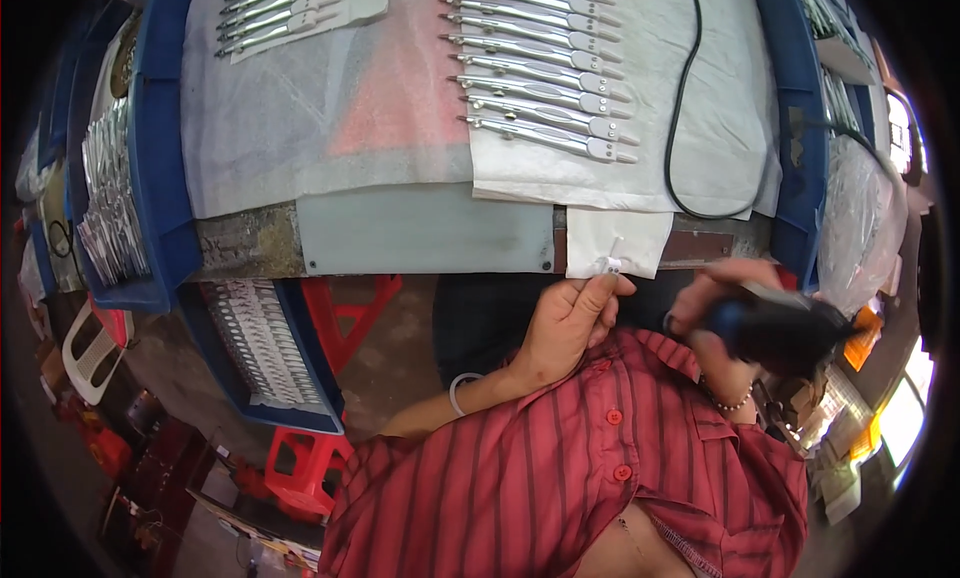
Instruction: Assembling small metal components using a handheld power tool at a industrial workbench.
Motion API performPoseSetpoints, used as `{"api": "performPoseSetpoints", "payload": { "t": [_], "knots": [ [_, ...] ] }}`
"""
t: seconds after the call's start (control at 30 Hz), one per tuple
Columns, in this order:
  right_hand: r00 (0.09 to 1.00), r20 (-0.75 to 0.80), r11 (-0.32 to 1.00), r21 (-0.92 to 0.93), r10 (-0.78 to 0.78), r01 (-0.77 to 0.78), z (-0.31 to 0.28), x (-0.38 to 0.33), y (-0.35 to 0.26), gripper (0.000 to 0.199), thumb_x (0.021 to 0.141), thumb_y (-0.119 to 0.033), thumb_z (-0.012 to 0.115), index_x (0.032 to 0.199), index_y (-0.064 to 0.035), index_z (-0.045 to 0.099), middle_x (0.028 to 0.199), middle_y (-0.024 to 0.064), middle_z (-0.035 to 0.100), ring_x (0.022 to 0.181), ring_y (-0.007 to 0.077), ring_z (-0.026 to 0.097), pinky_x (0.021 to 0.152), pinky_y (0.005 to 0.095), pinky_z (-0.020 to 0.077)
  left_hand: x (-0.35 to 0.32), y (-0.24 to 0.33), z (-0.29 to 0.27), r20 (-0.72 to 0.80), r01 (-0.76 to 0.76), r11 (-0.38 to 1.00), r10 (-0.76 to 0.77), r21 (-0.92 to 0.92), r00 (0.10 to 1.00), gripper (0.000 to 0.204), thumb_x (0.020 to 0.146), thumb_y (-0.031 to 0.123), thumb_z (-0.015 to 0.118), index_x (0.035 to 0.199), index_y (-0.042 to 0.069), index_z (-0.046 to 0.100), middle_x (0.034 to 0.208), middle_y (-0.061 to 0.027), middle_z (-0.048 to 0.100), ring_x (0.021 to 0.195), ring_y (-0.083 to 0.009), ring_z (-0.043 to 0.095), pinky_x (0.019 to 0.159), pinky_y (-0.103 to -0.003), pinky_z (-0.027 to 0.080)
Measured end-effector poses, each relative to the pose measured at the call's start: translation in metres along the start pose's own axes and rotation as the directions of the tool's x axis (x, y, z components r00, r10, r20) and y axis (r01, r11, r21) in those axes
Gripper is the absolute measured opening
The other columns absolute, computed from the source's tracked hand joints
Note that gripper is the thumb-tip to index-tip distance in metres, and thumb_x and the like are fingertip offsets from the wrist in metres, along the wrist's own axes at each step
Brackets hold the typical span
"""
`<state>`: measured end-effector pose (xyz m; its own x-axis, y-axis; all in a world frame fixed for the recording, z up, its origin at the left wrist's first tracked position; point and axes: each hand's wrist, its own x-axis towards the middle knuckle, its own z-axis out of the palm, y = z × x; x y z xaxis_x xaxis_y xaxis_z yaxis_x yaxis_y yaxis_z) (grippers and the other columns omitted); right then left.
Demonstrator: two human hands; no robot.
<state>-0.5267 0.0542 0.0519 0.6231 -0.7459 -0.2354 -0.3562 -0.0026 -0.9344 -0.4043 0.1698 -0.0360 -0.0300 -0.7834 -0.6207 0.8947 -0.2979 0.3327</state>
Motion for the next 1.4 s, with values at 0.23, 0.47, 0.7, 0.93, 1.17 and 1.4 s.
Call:
{"api": "performPoseSetpoints", "payload": {
  "t": [0.23, 0.47, 0.7, 0.93, 1.17, 1.4],
  "knots": [
    [0.727, 0.113, 0.708, 0.371, -0.677, 0.602, 0.000, 0.026, -0.029, 0.053, 0.072, -0.023, 0.078, 0.108, -0.0078, 0.042, 0.077, 0.0089, 0.062, 0.059, 0.0222, 0.063, 0.051, 0.0315, 0.0517, -0.002, 0.007, 0.002, -0.012, 0.117, 0.992, -0.117, 0.053, 0.993, 0.020, 0.095, 0.018, 0.051, 0.101, 0.002, 0.061, 0.068, 0.0025, 0.048, 0.051, -0.0030, 0.037, 0.045, -0.018, 0.027],
    [0.616, 0.095, 0.605, 0.356, -0.782, 0.712, 0.022, 0.033, -0.028, 0.053, 0.075, -0.025, 0.076, 0.112, -0.0089, 0.042, 0.076, 0.0053, 0.063, 0.060, 0.0156, 0.064, 0.053, 0.0250, 0.0524, -0.001, 0.010, 0.004, 0.000, 0.121, 0.992, -0.121, 0.031, 0.993, 0.020, 0.095, 0.019, 0.051, 0.101, 0.002, 0.060, 0.067, 0.0038, 0.047, 0.051, -0.0023, 0.037, 0.045, -0.018, 0.027],
    [0.751, 0.302, 0.809, 0.186, -0.587, 0.557, 0.003, 0.038, -0.035, 0.060, 0.072, -0.031, 0.078, 0.115, -0.0075, 0.042, 0.074, 0.0074, 0.062, 0.052, 0.0173, 0.058, 0.048, 0.0270, 0.0468, -0.001, 0.010, 0.004, -0.016, 0.119, 0.990, -0.119, 0.073, 0.993, 0.023, 0.096, 0.019, 0.050, 0.099, 0.001, 0.062, 0.065, 0.0033, 0.048, 0.050, -0.0024, 0.038, 0.045, -0.018, 0.028],
    [0.958, 0.122, 0.965, -0.005, 0.259, -0.261, 0.008, 0.029, -0.002, 0.048, 0.071, -0.006, 0.071, 0.110, 0.0004, 0.046, 0.109, 0.0224, 0.060, 0.065, 0.0063, 0.050, 0.068, 0.0232, 0.0442, 0.001, 0.004, -0.001, 0.065, 0.050, 0.999, -0.049, -0.018, 0.997, 0.034, 0.097, 0.030, 0.046, 0.101, 0.001, 0.062, 0.066, 0.0032, 0.047, 0.052, -0.0024, 0.038, 0.046, -0.018, 0.029],
    [0.984, 0.082, 0.985, -0.090, 0.158, -0.150, 0.015, 0.035, 0.017, 0.034, 0.069, -0.005, 0.074, 0.099, 0.0002, 0.060, 0.082, 0.0029, 0.067, 0.067, 0.0022, 0.058, 0.060, 0.0200, 0.0450, 0.003, -0.004, -0.002, 0.034, 0.029, 0.995, -0.026, -0.094, 0.999, 0.042, 0.097, 0.038, 0.043, 0.095, 0.000, 0.060, 0.066, 0.0017, 0.048, 0.049, -0.0039, 0.037, 0.044, -0.018, 0.028],
    [0.999, 0.037, 0.993, 0.117, -0.001, -0.003, 0.001, 0.015, 0.008, 0.054, 0.074, -0.006, 0.069, 0.119, -0.0008, 0.039, 0.105, 0.0163, 0.061, 0.069, 0.0084, 0.054, 0.062, 0.0213, 0.0437, -0.002, -0.003, 0.004, -0.074, 0.001, 1.000, 0.000, 0.011, 0.997, 0.037, 0.098, 0.033, 0.044, 0.093, 0.001, 0.061, 0.066, 0.0023, 0.048, 0.050, -0.0028, 0.039, 0.045, -0.017, 0.030]
  ]
}}
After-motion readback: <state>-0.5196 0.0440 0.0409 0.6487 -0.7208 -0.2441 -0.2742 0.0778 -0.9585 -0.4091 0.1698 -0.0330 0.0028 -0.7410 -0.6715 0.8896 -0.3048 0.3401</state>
